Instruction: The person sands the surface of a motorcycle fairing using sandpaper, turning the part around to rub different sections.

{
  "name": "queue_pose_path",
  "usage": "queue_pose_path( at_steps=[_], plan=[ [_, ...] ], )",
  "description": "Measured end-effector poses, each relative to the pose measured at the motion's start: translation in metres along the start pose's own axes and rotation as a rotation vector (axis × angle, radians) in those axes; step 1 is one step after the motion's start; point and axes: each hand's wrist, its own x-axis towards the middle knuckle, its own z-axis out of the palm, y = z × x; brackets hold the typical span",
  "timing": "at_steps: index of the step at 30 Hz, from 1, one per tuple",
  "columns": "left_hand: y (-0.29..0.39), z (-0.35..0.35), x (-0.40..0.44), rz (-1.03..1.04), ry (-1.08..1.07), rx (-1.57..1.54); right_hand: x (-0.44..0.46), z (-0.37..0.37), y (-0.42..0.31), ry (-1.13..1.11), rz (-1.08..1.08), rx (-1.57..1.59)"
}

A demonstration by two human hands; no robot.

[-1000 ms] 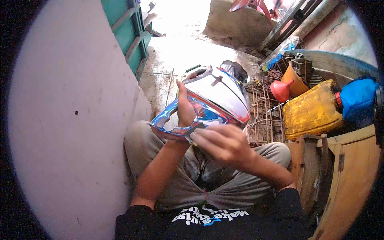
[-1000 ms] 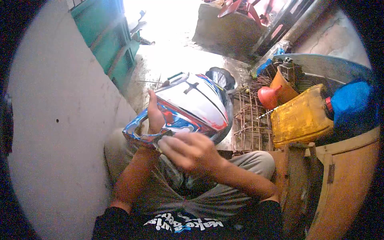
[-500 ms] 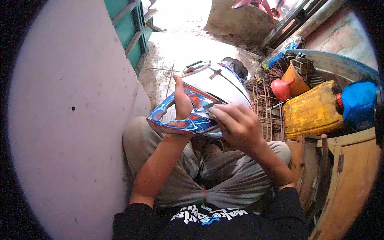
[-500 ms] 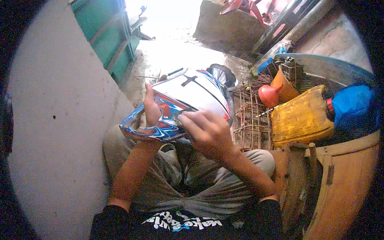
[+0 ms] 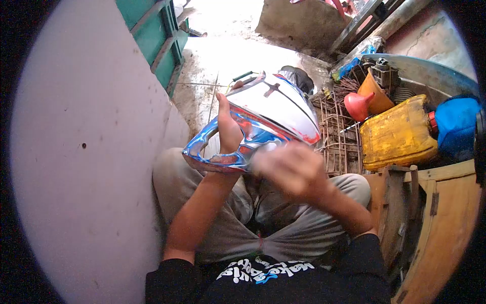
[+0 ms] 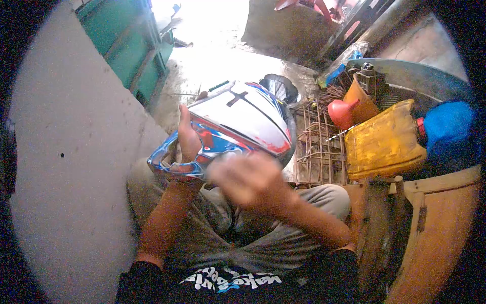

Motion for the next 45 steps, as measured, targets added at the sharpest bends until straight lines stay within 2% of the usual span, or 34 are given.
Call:
queue_pose_path(
  at_steps=[2, 4, 6, 7, 8, 10, 11, 15, 18, 19, 23, 26, 27, 30, 31, 34, 35, 39, 42, 43, 45],
  plan=[
    [-0.004, -0.002, 0.003, 0.020, 0.028, -0.013, 0.007, -0.001, 0.032, -0.048, 0.170, -0.037],
    [-0.004, 0.001, 0.003, 0.020, 0.020, -0.030, -0.003, 0.006, 0.018, -0.065, 0.069, -0.073],
    [-0.004, -0.001, 0.005, 0.022, 0.039, -0.026, -0.002, 0.006, -0.017, 0.056, -0.138, 0.073],
    [-0.001, -0.001, 0.003, 0.022, 0.064, 0.006, 0.004, -0.002, -0.022, 0.000, -0.144, 0.071],
    [0.002, -0.001, 0.000, 0.019, 0.086, 0.039, -0.003, 0.005, -0.009, 0.018, -0.115, 0.086],
    [0.003, 0.004, -0.003, 0.012, 0.084, 0.037, 0.003, 0.000, 0.022, -0.066, 0.093, -0.042],
    [0.003, 0.005, -0.003, 0.006, 0.065, 0.009, 0.002, 0.006, 0.029, 0.009, 0.121, -0.055],
    [0.002, 0.003, -0.003, 0.008, 0.038, 0.007, -0.001, 0.005, -0.015, 0.050, -0.164, 0.137],
    [0.001, 0.004, -0.001, 0.010, 0.049, 0.015, 0.001, 0.008, 0.014, -0.028, 0.016, 0.004],
    [0.003, 0.009, -0.005, 0.007, 0.073, 0.047, 0.008, 0.008, 0.022, -0.011, 0.098, 0.075],
    [-0.001, 0.001, 0.001, 0.005, 0.009, -0.010, 0.007, 0.015, -0.016, 0.077, -0.134, 0.175],
    [0.004, 0.002, -0.004, -0.047, -0.004, 0.011, 0.005, 0.013, 0.023, -0.015, 0.102, 0.092],
    [0.002, 0.004, -0.003, -0.020, 0.038, 0.020, 0.005, 0.014, 0.024, 0.016, 0.092, 0.057],
    [0.000, 0.002, -0.001, -0.024, 0.040, 0.019, -0.001, 0.017, -0.014, 0.129, -0.171, 0.123],
    [0.001, -0.002, 0.003, -0.010, 0.015, 0.065, 0.003, 0.016, -0.013, 0.146, -0.179, 0.114],
    [0.000, 0.001, 0.003, -0.008, 0.049, 0.002, 0.001, 0.013, 0.040, 0.006, 0.114, -0.022],
    [0.002, 0.008, -0.002, -0.052, 0.064, -0.052, 0.003, 0.009, 0.042, 0.033, 0.106, 0.027],
    [0.000, -0.001, 0.001, -0.024, 0.022, 0.024, -0.003, 0.004, -0.013, 0.029, -0.155, 0.121],
    [0.004, 0.002, -0.001, -0.065, 0.043, -0.016, -0.001, -0.003, 0.033, -0.073, 0.097, -0.094],
    [0.003, 0.000, 0.001, -0.071, 0.064, -0.038, -0.002, 0.003, 0.048, 0.014, 0.110, -0.078],
    [0.004, 0.004, -0.003, -0.087, 0.089, 0.007, -0.010, 0.010, 0.029, 0.020, 0.053, -0.031]
  ],
)
